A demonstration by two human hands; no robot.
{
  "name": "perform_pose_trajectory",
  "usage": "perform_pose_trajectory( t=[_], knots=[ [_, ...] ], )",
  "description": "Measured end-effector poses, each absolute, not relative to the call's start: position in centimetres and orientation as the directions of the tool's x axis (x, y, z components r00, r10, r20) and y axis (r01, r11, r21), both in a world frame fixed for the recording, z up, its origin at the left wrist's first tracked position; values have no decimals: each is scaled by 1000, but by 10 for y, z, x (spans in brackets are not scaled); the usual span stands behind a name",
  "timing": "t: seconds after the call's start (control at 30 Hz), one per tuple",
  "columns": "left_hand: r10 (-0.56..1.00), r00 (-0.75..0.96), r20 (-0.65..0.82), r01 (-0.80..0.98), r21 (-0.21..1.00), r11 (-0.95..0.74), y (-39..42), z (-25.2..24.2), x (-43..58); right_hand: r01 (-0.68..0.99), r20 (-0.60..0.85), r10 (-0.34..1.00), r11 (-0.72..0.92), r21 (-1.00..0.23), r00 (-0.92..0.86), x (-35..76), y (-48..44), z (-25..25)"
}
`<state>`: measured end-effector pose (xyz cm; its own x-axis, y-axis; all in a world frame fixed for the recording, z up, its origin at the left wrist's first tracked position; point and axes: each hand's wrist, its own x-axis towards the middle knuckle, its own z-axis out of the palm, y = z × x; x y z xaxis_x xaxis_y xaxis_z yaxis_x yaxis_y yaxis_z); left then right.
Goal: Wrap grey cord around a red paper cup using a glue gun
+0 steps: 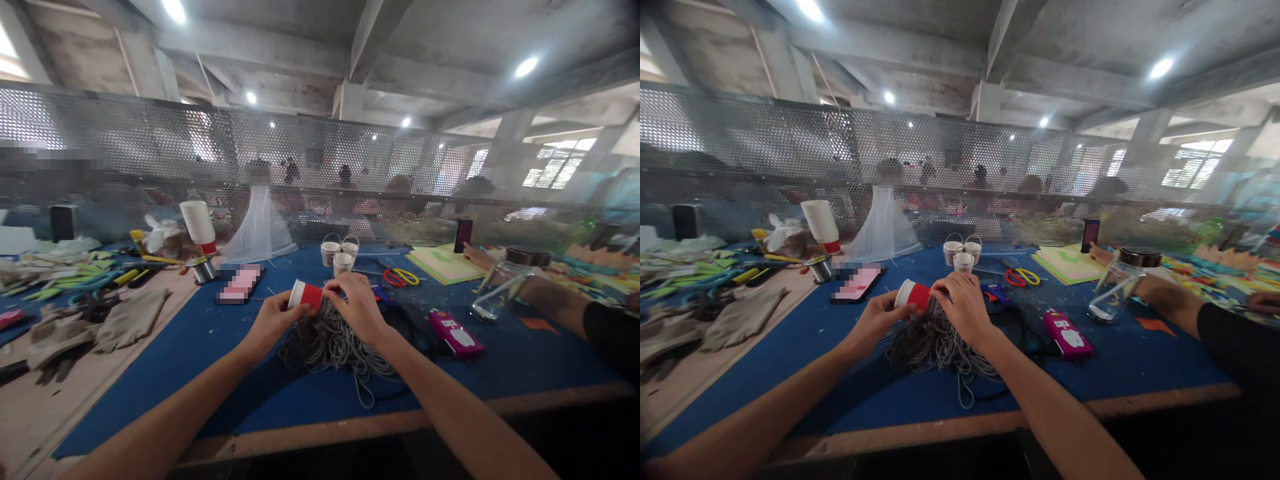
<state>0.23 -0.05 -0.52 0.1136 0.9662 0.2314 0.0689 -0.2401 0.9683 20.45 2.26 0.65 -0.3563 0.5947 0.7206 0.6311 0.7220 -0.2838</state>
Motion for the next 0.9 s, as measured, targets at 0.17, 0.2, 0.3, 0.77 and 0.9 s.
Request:
perform_pose_trajectory(
  t=[0.17,0.2,0.3,0.77,0.9],
  knots=[
    [962,131,238,54,968,-247,0,-6,2,626,725,590,726,-286,-354,204,24,6],
    [962,134,236,53,968,-245,0,-6,1,626,726,589,726,-284,-355,204,24,6],
    [962,148,228,51,970,-238,0,-6,1,629,727,586,727,-275,-358,205,24,6],
    [959,169,227,41,971,-236,1,-9,-1,641,716,606,711,-291,-347,206,23,8],
    [958,181,222,53,971,-235,1,-9,-1,644,721,603,709,-286,-343,207,24,7]
  ],
)
